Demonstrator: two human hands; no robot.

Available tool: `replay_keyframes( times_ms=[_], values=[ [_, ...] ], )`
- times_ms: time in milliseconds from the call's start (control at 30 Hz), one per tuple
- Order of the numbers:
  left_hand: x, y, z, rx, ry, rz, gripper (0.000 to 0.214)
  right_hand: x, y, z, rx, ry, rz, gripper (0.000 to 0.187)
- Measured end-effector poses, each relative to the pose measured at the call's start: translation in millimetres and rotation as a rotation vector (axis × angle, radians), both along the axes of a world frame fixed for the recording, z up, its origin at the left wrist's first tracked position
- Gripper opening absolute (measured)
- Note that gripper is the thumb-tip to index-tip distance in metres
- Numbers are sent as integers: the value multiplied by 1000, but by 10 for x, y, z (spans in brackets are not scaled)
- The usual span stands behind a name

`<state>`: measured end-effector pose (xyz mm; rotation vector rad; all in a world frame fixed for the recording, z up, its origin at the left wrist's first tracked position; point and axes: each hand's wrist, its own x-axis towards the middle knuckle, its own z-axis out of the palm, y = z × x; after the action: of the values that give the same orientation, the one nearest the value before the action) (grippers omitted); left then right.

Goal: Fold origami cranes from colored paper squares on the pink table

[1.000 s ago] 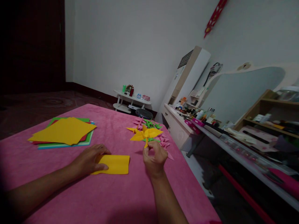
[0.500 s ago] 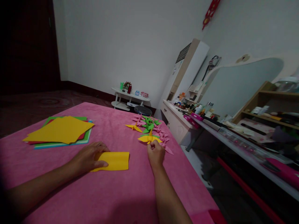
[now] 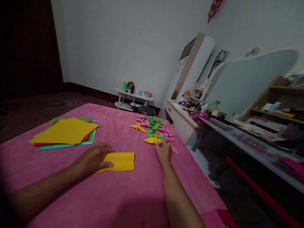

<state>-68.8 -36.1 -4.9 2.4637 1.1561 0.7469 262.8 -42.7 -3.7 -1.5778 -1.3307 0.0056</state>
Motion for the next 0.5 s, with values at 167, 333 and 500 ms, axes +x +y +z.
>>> replay_keyframes(
  times_ms=[167, 333, 500],
  values=[
    [-3, 7, -13, 6, 3, -3, 39, 51, -63, 44, -38, 54, 73, 10],
    [-4, 7, -5, 4, -4, -10, 38, 72, -64, 39, -82, 74, 96, 11],
    [-8, 0, 1, 7, -10, -7, 37, 58, -15, 43, -91, 41, 57, 12]
  ],
)
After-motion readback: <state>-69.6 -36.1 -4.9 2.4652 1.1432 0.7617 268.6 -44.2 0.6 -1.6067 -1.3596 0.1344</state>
